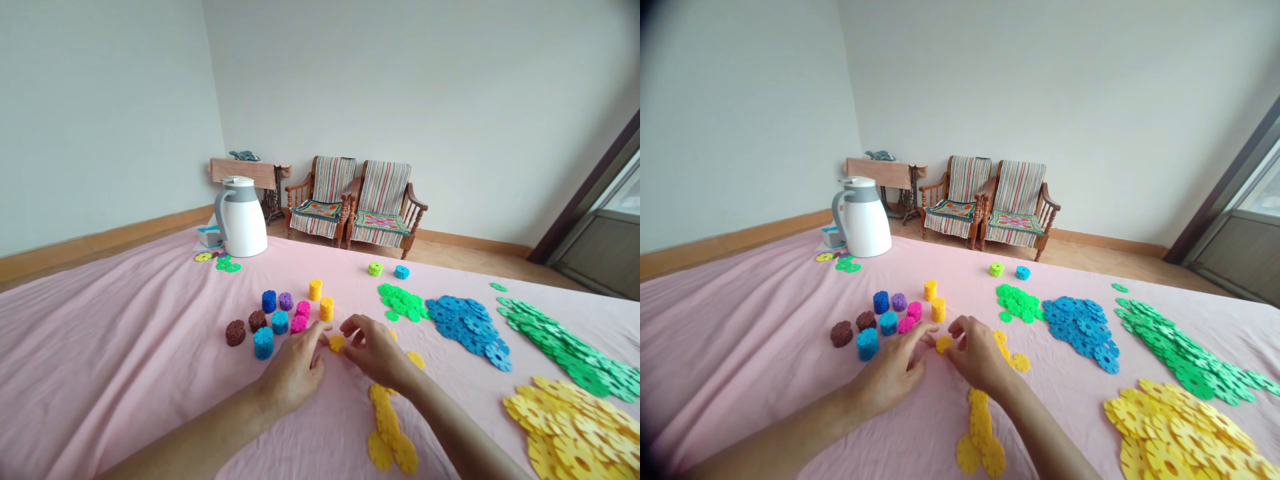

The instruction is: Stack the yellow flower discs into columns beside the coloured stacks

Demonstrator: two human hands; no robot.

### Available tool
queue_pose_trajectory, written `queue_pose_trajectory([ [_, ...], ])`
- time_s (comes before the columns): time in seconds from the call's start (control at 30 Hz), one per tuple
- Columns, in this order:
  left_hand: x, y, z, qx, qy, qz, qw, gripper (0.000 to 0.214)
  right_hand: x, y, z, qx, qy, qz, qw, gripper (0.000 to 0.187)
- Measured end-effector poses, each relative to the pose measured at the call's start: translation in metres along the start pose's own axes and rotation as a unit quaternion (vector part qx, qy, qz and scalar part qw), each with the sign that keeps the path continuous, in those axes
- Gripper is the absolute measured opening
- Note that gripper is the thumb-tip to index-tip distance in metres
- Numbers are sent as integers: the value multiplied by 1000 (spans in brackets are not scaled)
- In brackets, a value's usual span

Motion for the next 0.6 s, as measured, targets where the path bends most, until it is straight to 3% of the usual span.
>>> queue_pose_trajectory([
  [0.2, 4, 1, -1, 4, 24, 6, 1000, 53, -7, 5, -4, 6, -46, -29, 998, 25],
  [0.33, 5, 4, -2, -8, 29, 7, 1000, 57, -10, -16, 0, -3, -54, -71, 996, 14],
  [0.4, 7, 5, -3, -12, 37, 6, 999, 58, -13, -24, -3, -63, -56, -112, 990, 6],
  [0.47, 8, 6, -3, -15, 42, 12, 999, 58, -15, -25, -14, -173, -58, -149, 972, 7],
  [0.6, 6, 8, -2, -20, 43, 41, 998, 61, -25, -21, -40, -317, -99, -214, 919, 26],
])
Point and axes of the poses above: each hand's wrist, its own z-axis towards the middle knuckle, its own y-axis out of the palm, x = y × z, the point moved 9 cm from there along z, towards the middle knuckle, and after that the axes turned 14 degrees about x, right-handed, at the moved point
